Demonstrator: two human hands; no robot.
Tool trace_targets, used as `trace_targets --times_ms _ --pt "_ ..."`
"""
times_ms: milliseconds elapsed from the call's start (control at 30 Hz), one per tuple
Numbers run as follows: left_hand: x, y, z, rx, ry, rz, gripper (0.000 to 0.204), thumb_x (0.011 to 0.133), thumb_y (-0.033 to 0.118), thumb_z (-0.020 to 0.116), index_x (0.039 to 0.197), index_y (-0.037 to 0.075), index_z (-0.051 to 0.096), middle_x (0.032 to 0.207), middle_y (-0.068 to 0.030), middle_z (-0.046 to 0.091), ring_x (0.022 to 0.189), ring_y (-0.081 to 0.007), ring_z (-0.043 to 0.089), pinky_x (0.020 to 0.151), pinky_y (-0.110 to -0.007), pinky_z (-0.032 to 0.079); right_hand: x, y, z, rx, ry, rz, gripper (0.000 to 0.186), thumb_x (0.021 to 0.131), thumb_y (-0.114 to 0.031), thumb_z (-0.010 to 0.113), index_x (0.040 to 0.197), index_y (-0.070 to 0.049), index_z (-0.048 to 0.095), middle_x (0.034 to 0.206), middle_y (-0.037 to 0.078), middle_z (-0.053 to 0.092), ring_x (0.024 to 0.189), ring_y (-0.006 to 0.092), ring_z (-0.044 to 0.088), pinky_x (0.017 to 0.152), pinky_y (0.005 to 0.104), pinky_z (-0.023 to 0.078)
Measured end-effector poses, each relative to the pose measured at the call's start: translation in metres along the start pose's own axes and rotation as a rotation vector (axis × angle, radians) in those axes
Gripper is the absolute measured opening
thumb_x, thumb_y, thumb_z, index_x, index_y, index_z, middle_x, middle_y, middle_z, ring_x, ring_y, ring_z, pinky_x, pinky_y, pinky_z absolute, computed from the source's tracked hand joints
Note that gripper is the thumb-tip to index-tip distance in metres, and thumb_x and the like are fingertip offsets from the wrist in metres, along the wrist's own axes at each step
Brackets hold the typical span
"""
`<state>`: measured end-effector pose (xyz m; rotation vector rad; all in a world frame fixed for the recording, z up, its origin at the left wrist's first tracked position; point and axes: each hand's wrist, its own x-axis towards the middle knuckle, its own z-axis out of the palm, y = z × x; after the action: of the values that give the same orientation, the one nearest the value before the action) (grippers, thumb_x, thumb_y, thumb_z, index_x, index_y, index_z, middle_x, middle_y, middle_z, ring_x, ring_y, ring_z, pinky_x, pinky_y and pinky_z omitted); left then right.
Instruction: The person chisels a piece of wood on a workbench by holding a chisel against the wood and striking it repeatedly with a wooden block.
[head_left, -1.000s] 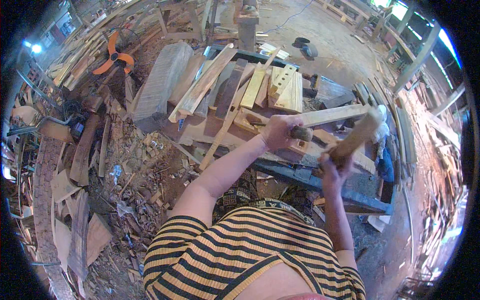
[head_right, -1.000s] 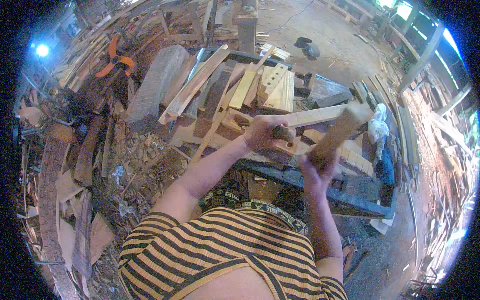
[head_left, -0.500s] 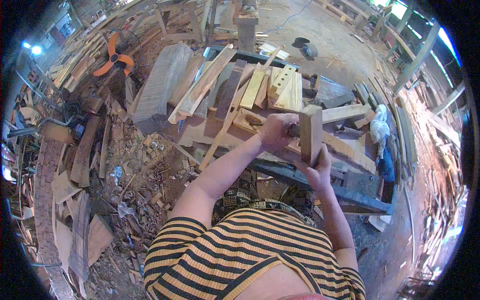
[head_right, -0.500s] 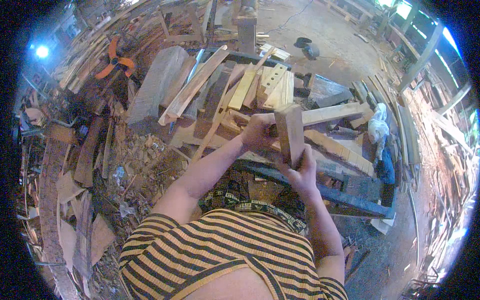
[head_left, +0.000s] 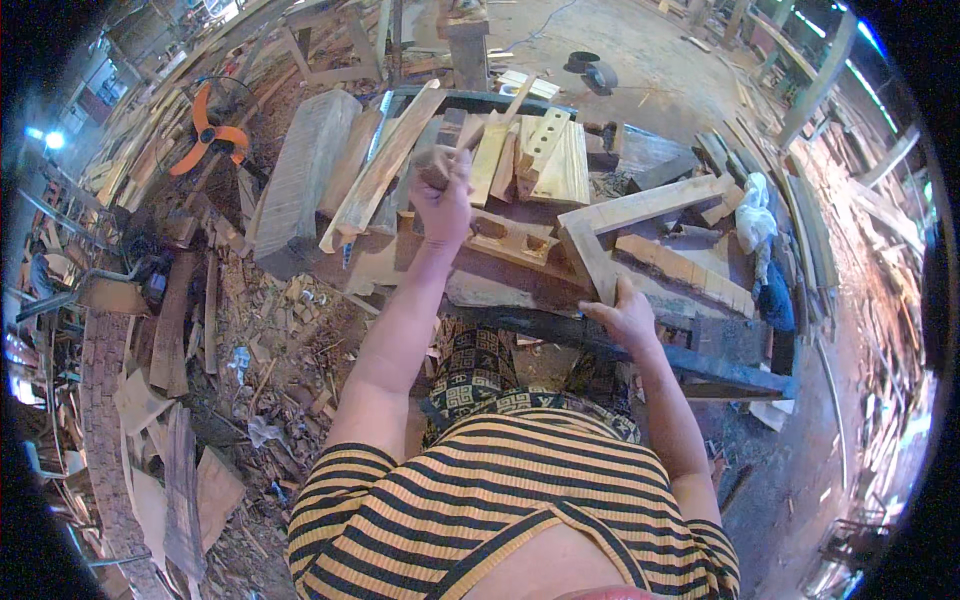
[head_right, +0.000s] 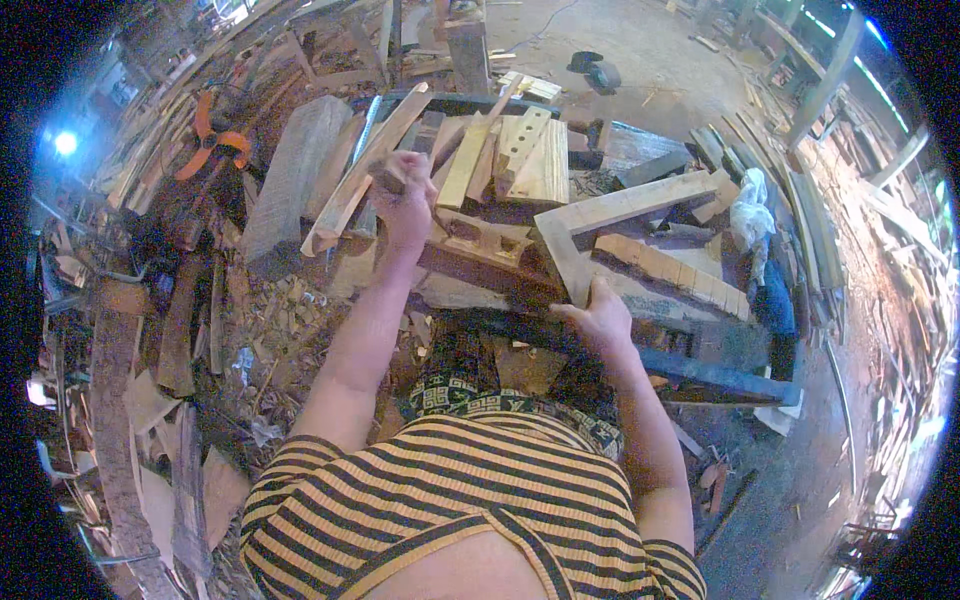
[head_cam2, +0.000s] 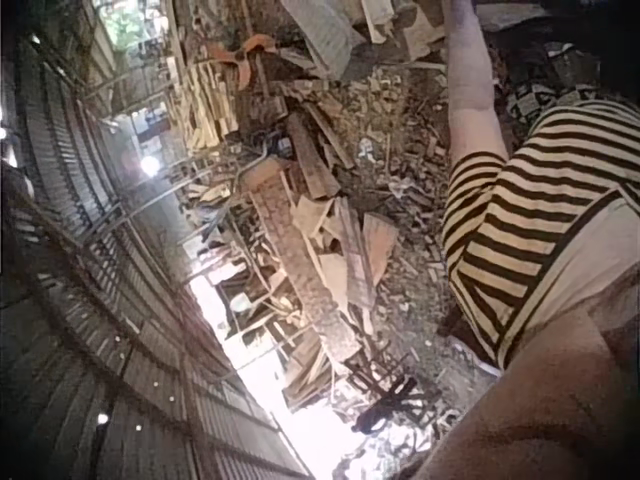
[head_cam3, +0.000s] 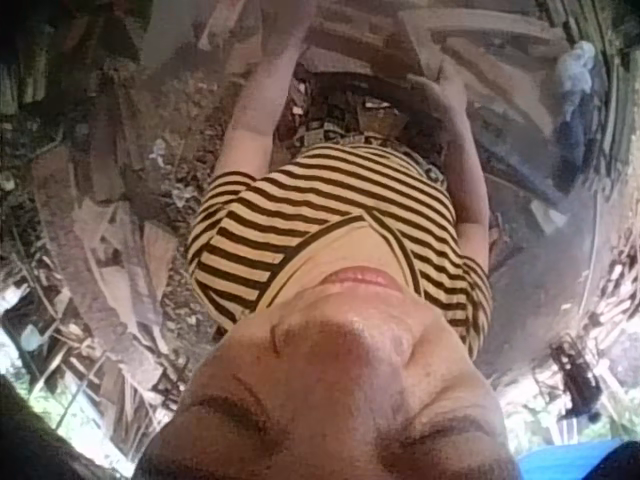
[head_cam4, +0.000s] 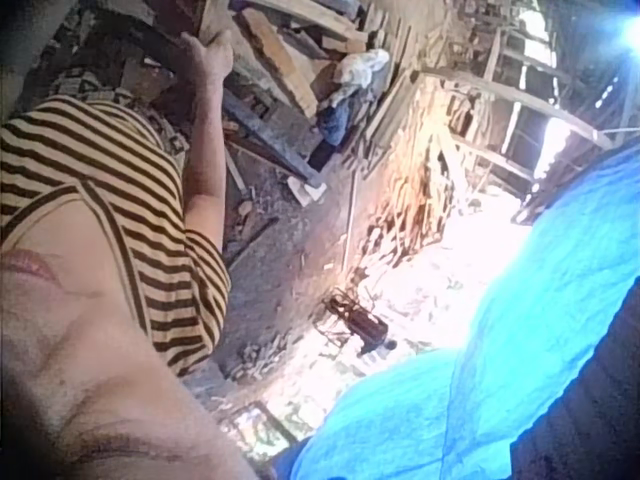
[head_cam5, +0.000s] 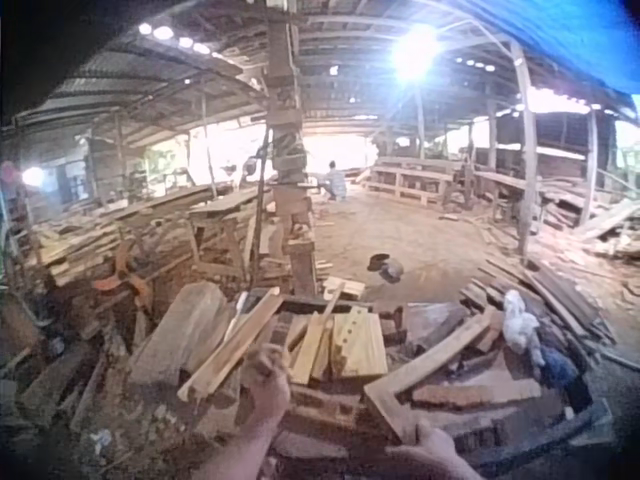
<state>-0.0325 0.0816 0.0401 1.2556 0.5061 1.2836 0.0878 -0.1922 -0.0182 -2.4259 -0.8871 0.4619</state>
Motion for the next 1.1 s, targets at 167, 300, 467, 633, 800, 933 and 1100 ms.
trace_targets --times_ms 167,300,467,633,800,933,1100 --pt "-0.004 0.010 0.012 -0.011 -0.110 0.224 0.008 0.085 0.007 0.065 0.086 0.006 0.057 0.066 0.0031 0.054 0.051 -0.0037 0.050 0.044 -0.020 0.041 0.003 -0.005 -0.007 -0.029 -0.042 -0.007 0.069 0.063 -0.055 0.075 0.099 0.000 0.054 0.097 0.025 0.063 0.095 0.0413 0.060 0.080 0.0462 0.047" --pt "-0.011 0.006 0.026 -0.005 -0.190 0.092 0.009 0.085 0.009 0.066 0.087 0.006 0.058 0.065 0.0025 0.054 0.050 -0.0045 0.051 0.045 -0.020 0.043 0.001 -0.006 -0.007 -0.067 -0.047 0.014 0.068 0.064 -0.056 0.075 0.098 -0.001 0.053 0.096 0.025 0.063 0.095 0.0419 0.060 0.080 0.0466 0.047" --pt "-0.010 -0.002 0.027 -0.045 -0.199 0.079 0.008 0.085 0.007 0.065 0.089 0.005 0.058 0.068 0.0013 0.056 0.052 -0.0048 0.053 0.045 -0.020 0.043 -0.001 0.004 -0.001 -0.031 -0.035 -0.014 0.069 0.064 -0.058 0.074 0.098 -0.002 0.052 0.095 0.025 0.063 0.094 0.0433 0.060 0.078 0.0477 0.046" --pt "-0.019 -0.002 0.033 0.052 -0.338 0.031 0.010 0.084 0.006 0.064 0.091 0.006 0.057 0.075 0.0006 0.060 0.059 -0.0043 0.054 0.051 -0.020 0.045 -0.001 -0.003 -0.007 -0.004 -0.004 -0.030 0.065 0.064 -0.053 0.076 0.096 -0.001 0.052 0.089 0.023 0.063 0.087 0.0357 0.063 0.074 0.0430 0.048" --pt "-0.037 -0.011 0.048 -0.030 -0.486 0.160 0.013 0.083 0.005 0.064 0.094 0.005 0.057 0.080 -0.0010 0.062 0.071 -0.0077 0.059 0.062 -0.024 0.049 -0.023 -0.032 -0.041 0.794 0.029 -0.019 0.046 0.069 -0.024 0.079 0.099 -0.001 0.055 0.087 0.009 0.062 0.076 0.0104 0.056 0.063 0.0259 0.045" --pt "-0.049 -0.022 0.053 0.107 -0.597 0.360 0.025 0.075 0.004 0.070 0.096 0.006 0.057 0.078 -0.0074 0.063 0.070 -0.0166 0.062 0.063 -0.030 0.050 -0.043 -0.059 -0.059 0.966 0.351 -0.205 0.042 0.070 -0.018 0.076 0.102 -0.001 0.054 0.091 0.007 0.061 0.076 0.0108 0.055 0.064 0.0255 0.044" --pt "-0.055 -0.026 0.050 0.216 -0.670 0.342 0.033 0.066 0.005 0.074 0.094 0.005 0.057 0.076 -0.0151 0.060 0.069 -0.0265 0.063 0.062 -0.033 0.049 -0.044 -0.077 -0.054 0.482 0.191 -0.468 0.043 0.070 -0.008 0.071 0.107 -0.002 0.051 0.083 0.000 0.052 0.069 0.0091 0.049 0.059 0.0226 0.042"
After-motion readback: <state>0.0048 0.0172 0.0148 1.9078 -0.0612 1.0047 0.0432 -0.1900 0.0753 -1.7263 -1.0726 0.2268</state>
